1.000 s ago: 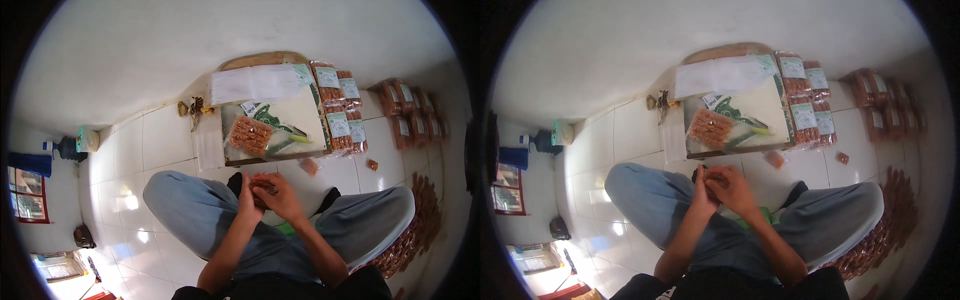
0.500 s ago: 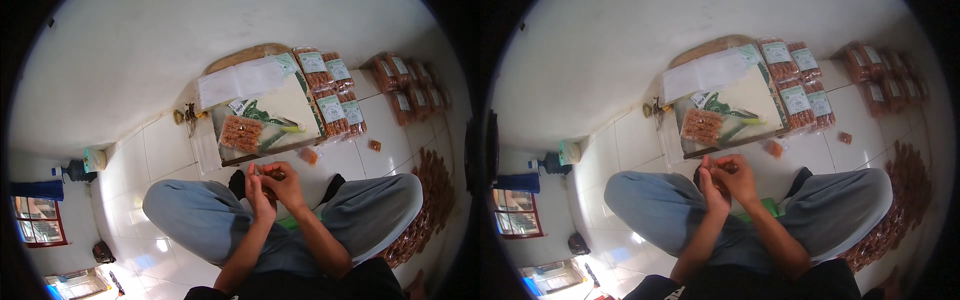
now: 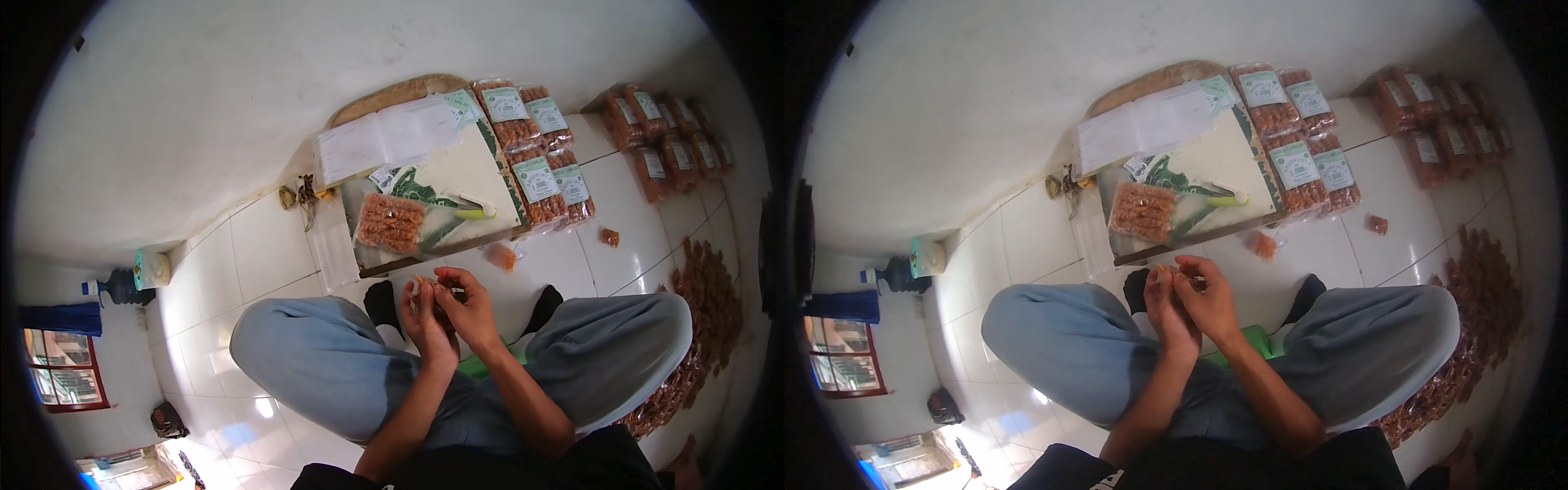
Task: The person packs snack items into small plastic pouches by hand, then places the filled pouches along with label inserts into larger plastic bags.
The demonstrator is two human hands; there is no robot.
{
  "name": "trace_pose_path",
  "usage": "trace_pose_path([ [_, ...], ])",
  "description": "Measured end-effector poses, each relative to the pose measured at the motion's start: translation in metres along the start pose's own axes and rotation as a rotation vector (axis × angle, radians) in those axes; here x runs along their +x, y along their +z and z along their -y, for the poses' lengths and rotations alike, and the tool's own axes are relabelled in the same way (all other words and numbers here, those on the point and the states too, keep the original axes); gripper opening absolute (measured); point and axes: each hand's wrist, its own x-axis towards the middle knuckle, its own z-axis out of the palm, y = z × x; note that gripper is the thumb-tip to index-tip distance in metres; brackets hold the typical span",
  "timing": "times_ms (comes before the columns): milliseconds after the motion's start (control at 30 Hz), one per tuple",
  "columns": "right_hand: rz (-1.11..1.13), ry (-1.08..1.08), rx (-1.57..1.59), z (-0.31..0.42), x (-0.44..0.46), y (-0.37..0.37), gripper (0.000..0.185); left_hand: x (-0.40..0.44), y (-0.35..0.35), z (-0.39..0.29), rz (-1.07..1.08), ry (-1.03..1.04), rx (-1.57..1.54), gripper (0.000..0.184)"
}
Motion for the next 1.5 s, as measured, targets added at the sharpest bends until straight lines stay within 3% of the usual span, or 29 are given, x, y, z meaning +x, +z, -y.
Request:
trace_pose_path([
  [167, -0.016, -0.014, -0.007, 0.006, -0.003, -0.003, 0.031, -0.002, 0.010, -0.019, 0.031, -0.079, 0.005, 0.043],
  [233, 0.006, -0.216, -0.105, 0.015, -0.008, -0.004, 0.032, 0.000, 0.007, -0.018, 0.060, -0.084, -0.033, 0.043],
  [267, 0.002, -0.219, -0.113, 0.020, -0.011, -0.005, 0.032, 0.000, 0.006, -0.018, 0.090, -0.087, -0.065, 0.044],
  [467, 0.191, -0.324, -0.254, 0.035, -0.018, -0.009, 0.034, 0.007, 0.005, -0.029, 0.109, -0.109, -0.096, 0.041],
  [533, 0.181, -0.326, -0.287, 0.037, -0.020, -0.010, 0.035, 0.011, 0.005, -0.033, 0.101, -0.122, -0.029, 0.036],
  [600, 0.169, -0.036, -0.124, 0.043, -0.025, -0.007, 0.037, 0.013, 0.007, -0.033, 0.090, -0.122, 0.003, 0.032],
  [733, 0.168, -0.094, -0.154, 0.035, -0.024, -0.013, 0.041, 0.010, 0.009, -0.031, 0.056, -0.102, 0.004, 0.027],
  [800, 0.202, -0.219, -0.211, 0.031, -0.024, -0.013, 0.043, 0.010, 0.000, -0.029, 0.115, -0.100, -0.030, 0.036],
  [933, 0.341, -0.197, -0.152, 0.027, -0.019, -0.010, 0.051, 0.011, -0.002, -0.034, 0.058, -0.045, -0.055, 0.039],
  [1000, 0.409, -0.351, -0.380, 0.031, -0.018, -0.010, 0.064, 0.012, 0.000, -0.041, -0.001, -0.031, 0.006, 0.043],
  [1033, 0.421, -0.351, -0.377, 0.035, -0.017, -0.011, 0.064, 0.012, 0.003, -0.046, -0.010, -0.024, 0.005, 0.043],
  [1100, 0.511, -0.328, -0.384, 0.044, -0.015, -0.012, 0.081, 0.009, 0.007, -0.055, -0.072, -0.112, 0.086, 0.055],
  [1133, 0.519, -0.322, -0.379, 0.044, -0.013, -0.011, 0.081, 0.011, 0.006, -0.055, -0.082, -0.110, 0.089, 0.055],
  [1233, 0.474, -0.355, -0.411, 0.042, -0.004, -0.012, 0.083, 0.017, 0.008, -0.051, -0.057, -0.162, 0.070, 0.078],
  [1333, 0.402, -0.309, -0.335, 0.041, -0.001, -0.015, 0.078, 0.019, 0.011, -0.047, -0.005, -0.214, -0.077, 0.081],
  [1467, 0.364, -0.352, -0.381, 0.040, 0.003, -0.020, 0.074, 0.017, 0.013, -0.041, 0.093, -0.156, 0.036, 0.069],
  [1500, 0.347, -0.365, -0.353, 0.036, 0.004, -0.021, 0.072, 0.016, 0.011, -0.041, 0.159, -0.116, 0.009, 0.054],
])
